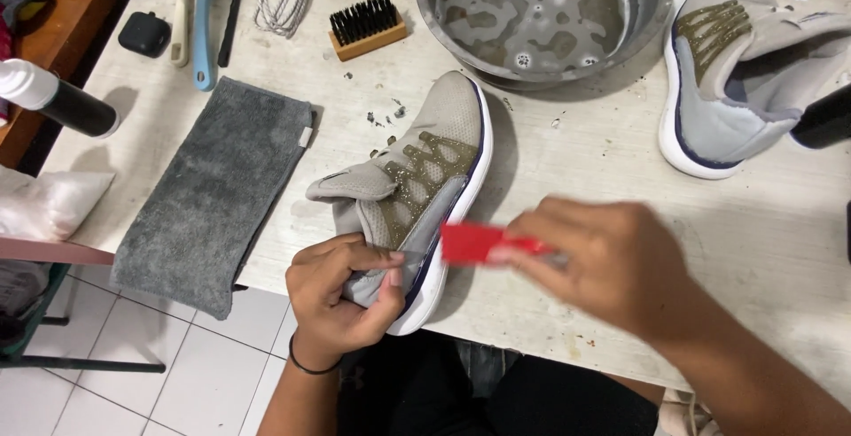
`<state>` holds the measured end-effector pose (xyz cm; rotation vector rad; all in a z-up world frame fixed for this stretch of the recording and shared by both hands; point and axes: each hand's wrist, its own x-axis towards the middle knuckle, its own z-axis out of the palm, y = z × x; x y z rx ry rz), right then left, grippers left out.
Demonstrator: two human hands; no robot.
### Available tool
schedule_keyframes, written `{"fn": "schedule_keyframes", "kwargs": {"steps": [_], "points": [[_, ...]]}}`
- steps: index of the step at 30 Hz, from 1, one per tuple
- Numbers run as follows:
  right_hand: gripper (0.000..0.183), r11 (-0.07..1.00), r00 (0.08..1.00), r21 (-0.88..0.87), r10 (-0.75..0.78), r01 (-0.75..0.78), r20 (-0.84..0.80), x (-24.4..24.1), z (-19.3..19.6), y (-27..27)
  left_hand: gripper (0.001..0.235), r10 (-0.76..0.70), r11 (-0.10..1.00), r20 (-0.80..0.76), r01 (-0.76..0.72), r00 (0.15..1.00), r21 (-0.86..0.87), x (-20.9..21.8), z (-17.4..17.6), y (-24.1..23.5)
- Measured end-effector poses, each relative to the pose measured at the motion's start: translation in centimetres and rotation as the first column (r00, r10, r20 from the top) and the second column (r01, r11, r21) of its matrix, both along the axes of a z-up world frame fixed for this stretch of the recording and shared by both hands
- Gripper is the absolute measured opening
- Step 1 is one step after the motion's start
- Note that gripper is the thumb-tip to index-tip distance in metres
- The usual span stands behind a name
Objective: The person scrubs a gray sneaker with a red brush, wipes it with a gray cloth, applies a white cleaning foam, and continues scrubbing the upper and collar. The person repeats wiping and scrubbing steps on the same shoe throughout the clip.
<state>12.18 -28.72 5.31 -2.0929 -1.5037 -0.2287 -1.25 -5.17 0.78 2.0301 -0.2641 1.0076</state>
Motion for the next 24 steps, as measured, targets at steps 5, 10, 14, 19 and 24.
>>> {"fn": "schedule_keyframes", "kwargs": {"steps": [5,10,14,19,24], "points": [[0.018,0.970,0.882,0.078,-0.243,0.231,0.405,0.9,-1.7,-0.8,0.004,-0.005,0.999,-0.015,0.004,1.000,-0.043,-0.2,-0.3,0.2],[0.016,0.990,0.908,0.141,-0.055,-0.005,0.416,2.1,-2.7,0.1,0.003,0.172,0.973,-0.132,-0.189,0.976,-0.132,-1.5,-3.0,1.6],[0.012,0.964,0.885,0.261,-0.173,0.061,0.432,0.4,-2.7,1.1,0.007,0.121,0.944,-0.168,-0.166,0.978,-0.286,-2.1,-4.3,2.5],[0.012,0.966,0.855,0.249,-0.069,-0.072,0.515,0.8,-2.6,0.7,0.008,0.123,0.933,-0.187,-0.178,0.975,-0.311,-2.2,-4.7,2.8],[0.024,0.973,0.936,0.195,0.045,-0.120,0.350,-1.8,-0.8,1.2,0.007,0.011,0.941,-0.110,-0.047,0.994,-0.336,-1.8,-4.5,2.7]]}}
